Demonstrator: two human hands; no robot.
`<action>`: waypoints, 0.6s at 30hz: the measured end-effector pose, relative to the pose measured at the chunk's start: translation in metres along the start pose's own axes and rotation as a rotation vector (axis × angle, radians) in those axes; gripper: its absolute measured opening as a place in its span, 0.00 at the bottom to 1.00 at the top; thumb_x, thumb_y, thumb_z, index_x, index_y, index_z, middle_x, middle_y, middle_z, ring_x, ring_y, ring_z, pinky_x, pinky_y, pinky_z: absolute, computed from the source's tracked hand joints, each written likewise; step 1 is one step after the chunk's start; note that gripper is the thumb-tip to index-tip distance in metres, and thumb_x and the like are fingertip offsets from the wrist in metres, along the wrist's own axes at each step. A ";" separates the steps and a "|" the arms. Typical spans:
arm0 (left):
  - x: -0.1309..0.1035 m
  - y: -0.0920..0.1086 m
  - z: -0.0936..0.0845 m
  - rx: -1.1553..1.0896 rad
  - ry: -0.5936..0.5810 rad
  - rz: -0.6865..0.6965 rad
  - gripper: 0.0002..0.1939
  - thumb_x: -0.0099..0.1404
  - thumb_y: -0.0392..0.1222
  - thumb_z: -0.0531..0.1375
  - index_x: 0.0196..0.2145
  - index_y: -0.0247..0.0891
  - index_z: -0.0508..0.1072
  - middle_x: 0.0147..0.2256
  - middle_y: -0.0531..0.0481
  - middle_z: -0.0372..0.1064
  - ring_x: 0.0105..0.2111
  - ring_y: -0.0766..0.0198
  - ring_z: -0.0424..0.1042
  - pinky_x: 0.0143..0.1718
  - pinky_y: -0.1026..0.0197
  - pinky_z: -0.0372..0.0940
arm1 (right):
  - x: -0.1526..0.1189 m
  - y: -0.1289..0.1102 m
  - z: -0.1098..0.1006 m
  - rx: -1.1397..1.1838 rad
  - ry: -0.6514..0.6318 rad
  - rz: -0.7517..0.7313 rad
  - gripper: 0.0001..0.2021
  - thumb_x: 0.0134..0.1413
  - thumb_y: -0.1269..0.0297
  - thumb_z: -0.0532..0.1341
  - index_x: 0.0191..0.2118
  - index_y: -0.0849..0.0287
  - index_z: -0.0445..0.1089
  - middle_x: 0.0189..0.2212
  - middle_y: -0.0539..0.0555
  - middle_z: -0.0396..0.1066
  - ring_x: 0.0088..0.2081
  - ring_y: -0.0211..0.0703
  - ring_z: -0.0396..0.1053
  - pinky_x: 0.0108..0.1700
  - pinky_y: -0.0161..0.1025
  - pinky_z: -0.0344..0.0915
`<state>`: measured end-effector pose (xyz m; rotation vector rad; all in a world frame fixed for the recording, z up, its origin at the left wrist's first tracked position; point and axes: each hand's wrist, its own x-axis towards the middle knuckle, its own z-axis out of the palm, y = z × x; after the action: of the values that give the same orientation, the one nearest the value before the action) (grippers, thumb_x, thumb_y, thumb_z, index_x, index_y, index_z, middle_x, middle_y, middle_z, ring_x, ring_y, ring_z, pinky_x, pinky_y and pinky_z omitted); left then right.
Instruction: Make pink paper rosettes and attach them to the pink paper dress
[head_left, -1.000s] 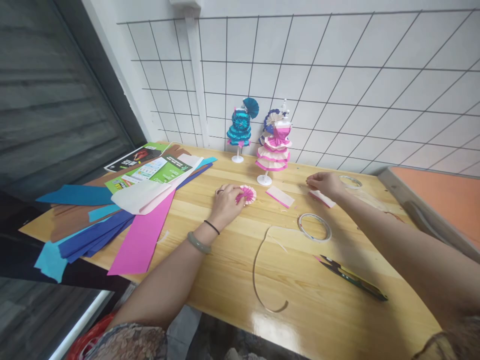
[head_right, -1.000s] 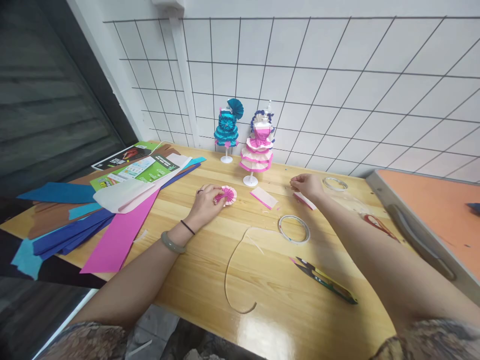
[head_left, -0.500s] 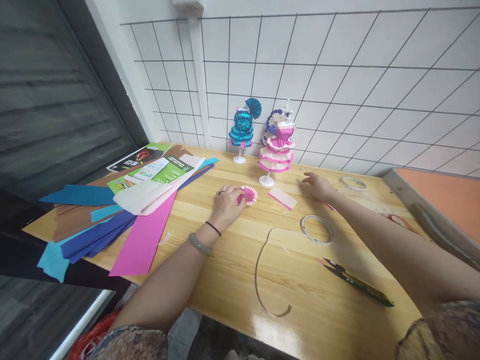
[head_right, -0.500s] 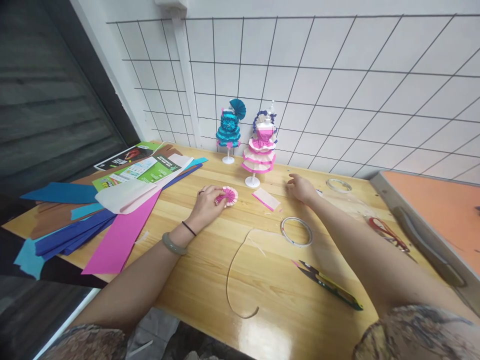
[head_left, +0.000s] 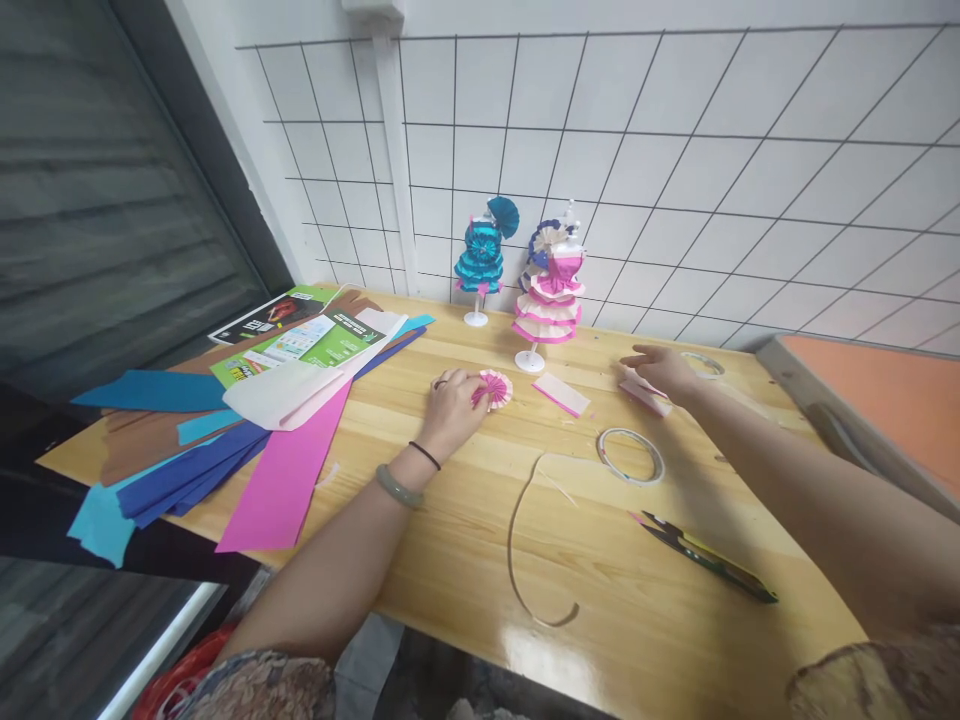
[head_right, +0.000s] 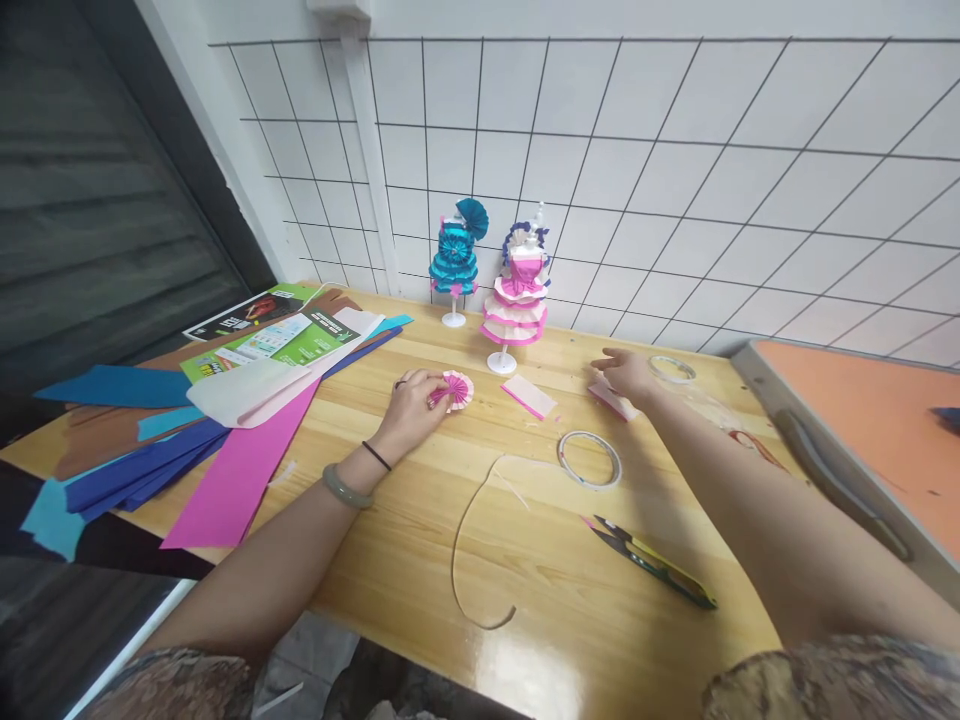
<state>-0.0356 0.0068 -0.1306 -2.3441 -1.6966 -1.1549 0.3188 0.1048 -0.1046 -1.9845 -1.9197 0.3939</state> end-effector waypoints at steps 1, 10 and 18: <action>0.000 0.000 0.000 -0.001 -0.001 0.000 0.08 0.58 0.41 0.56 0.35 0.40 0.72 0.36 0.49 0.68 0.42 0.60 0.64 0.45 0.56 0.57 | -0.003 0.001 -0.002 -0.007 0.004 0.002 0.30 0.44 0.80 0.50 0.57 0.68 0.53 0.45 0.62 0.71 0.40 0.45 0.70 0.29 0.36 0.67; -0.001 0.002 0.000 -0.003 -0.010 0.003 0.07 0.58 0.39 0.56 0.35 0.40 0.72 0.36 0.49 0.68 0.41 0.60 0.64 0.44 0.56 0.58 | -0.002 -0.005 0.015 -0.198 -0.032 -0.179 0.33 0.44 0.78 0.52 0.60 0.65 0.49 0.47 0.60 0.70 0.45 0.47 0.68 0.41 0.37 0.64; 0.000 -0.001 0.000 0.004 -0.010 -0.009 0.08 0.58 0.39 0.56 0.36 0.40 0.72 0.37 0.49 0.68 0.41 0.60 0.64 0.45 0.56 0.58 | -0.004 -0.007 0.024 -0.432 -0.078 -0.313 0.26 0.46 0.75 0.55 0.54 0.67 0.59 0.34 0.67 0.72 0.42 0.57 0.67 0.42 0.46 0.59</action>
<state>-0.0360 0.0072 -0.1309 -2.3472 -1.7123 -1.1421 0.3014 0.1021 -0.1234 -1.8749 -2.4830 -0.0339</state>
